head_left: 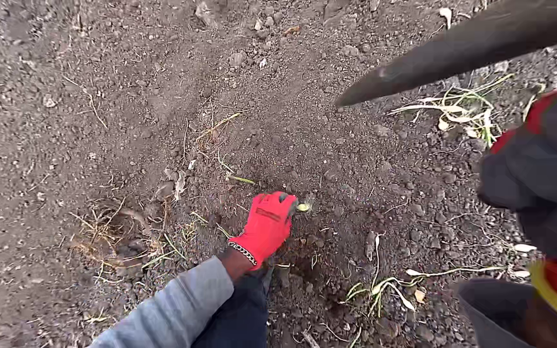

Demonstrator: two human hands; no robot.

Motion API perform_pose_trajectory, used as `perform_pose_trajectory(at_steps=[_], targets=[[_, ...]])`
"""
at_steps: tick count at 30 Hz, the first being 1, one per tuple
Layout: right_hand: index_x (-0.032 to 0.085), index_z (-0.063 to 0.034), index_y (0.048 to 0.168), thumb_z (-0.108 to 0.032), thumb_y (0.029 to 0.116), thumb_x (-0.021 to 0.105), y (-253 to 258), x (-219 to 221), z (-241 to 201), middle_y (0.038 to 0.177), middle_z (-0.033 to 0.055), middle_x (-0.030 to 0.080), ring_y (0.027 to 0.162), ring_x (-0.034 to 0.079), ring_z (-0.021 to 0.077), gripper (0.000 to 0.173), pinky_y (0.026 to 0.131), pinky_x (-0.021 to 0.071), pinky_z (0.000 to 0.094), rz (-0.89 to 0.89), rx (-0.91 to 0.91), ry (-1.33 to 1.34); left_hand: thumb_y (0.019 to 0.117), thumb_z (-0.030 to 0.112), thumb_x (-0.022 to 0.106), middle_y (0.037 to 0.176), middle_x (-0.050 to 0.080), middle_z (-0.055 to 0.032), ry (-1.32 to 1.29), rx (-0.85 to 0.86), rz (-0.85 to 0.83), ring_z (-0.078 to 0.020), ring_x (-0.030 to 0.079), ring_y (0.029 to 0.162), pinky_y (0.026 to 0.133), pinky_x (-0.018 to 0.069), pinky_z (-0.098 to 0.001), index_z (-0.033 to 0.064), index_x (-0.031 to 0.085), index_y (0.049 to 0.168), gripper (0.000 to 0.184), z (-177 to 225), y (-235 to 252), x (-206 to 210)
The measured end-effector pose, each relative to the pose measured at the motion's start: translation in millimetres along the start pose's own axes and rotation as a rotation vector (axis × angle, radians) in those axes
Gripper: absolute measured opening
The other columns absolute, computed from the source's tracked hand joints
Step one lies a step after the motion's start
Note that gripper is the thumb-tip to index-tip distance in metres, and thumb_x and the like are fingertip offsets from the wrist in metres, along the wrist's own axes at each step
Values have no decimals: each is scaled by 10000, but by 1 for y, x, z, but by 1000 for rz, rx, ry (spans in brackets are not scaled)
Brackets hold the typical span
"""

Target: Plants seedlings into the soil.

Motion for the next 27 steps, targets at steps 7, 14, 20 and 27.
perform_pose_trajectory(at_steps=[7,14,20,27], targets=[[676,-89,1127,-347,983,619,-2,153,202,957,136,702,927,693,314,301,801,545,582,-148,662,-480,945,196,675,1225,649,-246,385,-87,15,-457,606,1174,1037,402,-685,162,729,1218,280,-31,61,-68],[647,-205,1209,-388,993,630,-106,-24,70,764,-36,665,549,614,89,284,444,525,328,203,485,-549,993,282,653,1224,690,-189,508,94,-232,-426,624,1192,1112,341,-712,167,714,1257,294,-18,60,-12],[673,-56,1018,-297,990,641,-150,-59,170,784,106,644,705,647,257,245,648,533,518,174,738,-522,894,148,753,1226,693,-183,299,692,-146,-400,664,1121,967,514,-605,137,720,1252,360,149,-19,60],[635,-207,945,-360,986,661,-68,-91,18,659,-109,558,484,522,9,161,438,482,240,220,374,-488,945,-11,663,1257,626,-258,436,507,-531,-446,593,1208,1056,496,-547,-10,674,1237,292,173,-10,108]])
Point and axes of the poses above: each hand's wrist, its own y-axis towards the middle knuckle, its own x-axis out of the palm, z = x × y, the point moved 5 cm from there along y, towards the middle knuckle
